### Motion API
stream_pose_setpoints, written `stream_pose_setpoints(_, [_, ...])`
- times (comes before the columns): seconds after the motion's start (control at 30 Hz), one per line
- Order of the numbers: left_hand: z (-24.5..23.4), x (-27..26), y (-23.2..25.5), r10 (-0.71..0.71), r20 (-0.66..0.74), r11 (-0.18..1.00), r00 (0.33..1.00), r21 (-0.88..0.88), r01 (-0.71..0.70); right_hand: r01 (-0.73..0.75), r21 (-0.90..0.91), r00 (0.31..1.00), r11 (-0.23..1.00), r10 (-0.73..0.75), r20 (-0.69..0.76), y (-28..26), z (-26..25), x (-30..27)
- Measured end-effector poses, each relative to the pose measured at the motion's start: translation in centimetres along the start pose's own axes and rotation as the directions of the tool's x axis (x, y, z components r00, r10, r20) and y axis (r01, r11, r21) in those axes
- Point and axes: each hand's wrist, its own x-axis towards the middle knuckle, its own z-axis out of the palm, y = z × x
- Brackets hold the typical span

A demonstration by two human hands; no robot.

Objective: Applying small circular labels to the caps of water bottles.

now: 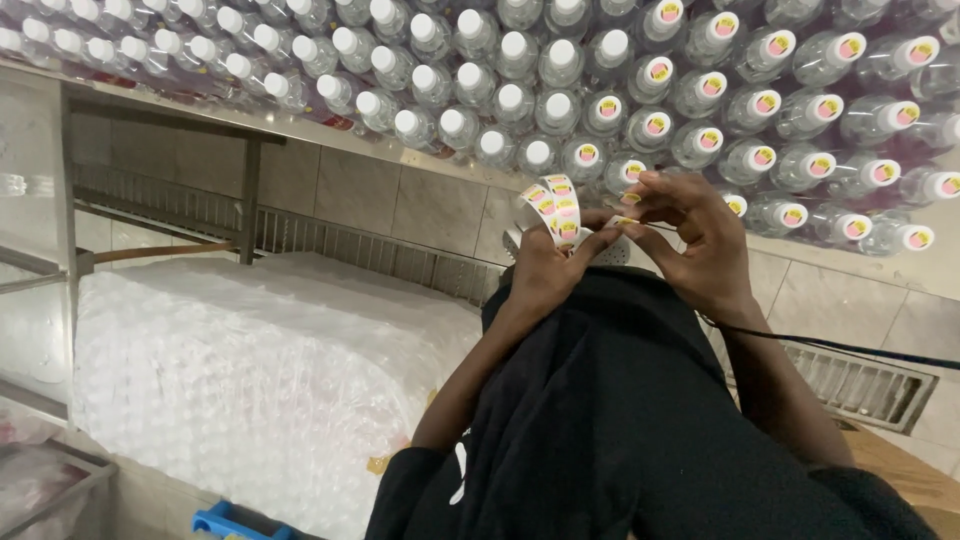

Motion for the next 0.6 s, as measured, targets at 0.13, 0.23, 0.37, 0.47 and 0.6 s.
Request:
stream_pose_setpoints(0.13, [-0.1, 0.0, -1.3, -0.019, -0.025, 0.999, 1.0, 0.033, 0.02, 0.08, -0.074, 0.997, 0.994, -0.081, -0.014, -0.3, 0.2, 0.3])
stream_pose_setpoints(0.23, [0.2, 0.2, -0.1, -0.026, -0.03, 0.999, 0.999, 0.036, 0.027, 0.115, -0.107, 0.993, 0.988, -0.117, -0.011, 0.4, 0.0, -0.2])
stream_pose_setpoints(0.37, [0.0, 0.0, -0.4, -0.042, -0.027, 0.999, 0.999, 0.013, 0.043, 0.029, 0.083, 0.999, 0.996, -0.026, -0.036, 0.2, 0.0, -0.2])
stream_pose_setpoints(0.47, [-0.1, 0.0, -1.0, -0.033, -0.032, 0.999, 0.999, -0.009, 0.033, -0.03, 0.211, 0.999, 0.977, 0.037, -0.028, 0.0, -0.2, -0.1])
stream_pose_setpoints(0.6, [-0.3, -0.3, 0.7, -0.031, -0.013, 0.999, 0.999, -0.015, 0.031, 0.017, 0.099, 1.0, 0.995, -0.019, 0.022, 0.0, -0.1, -0.1])
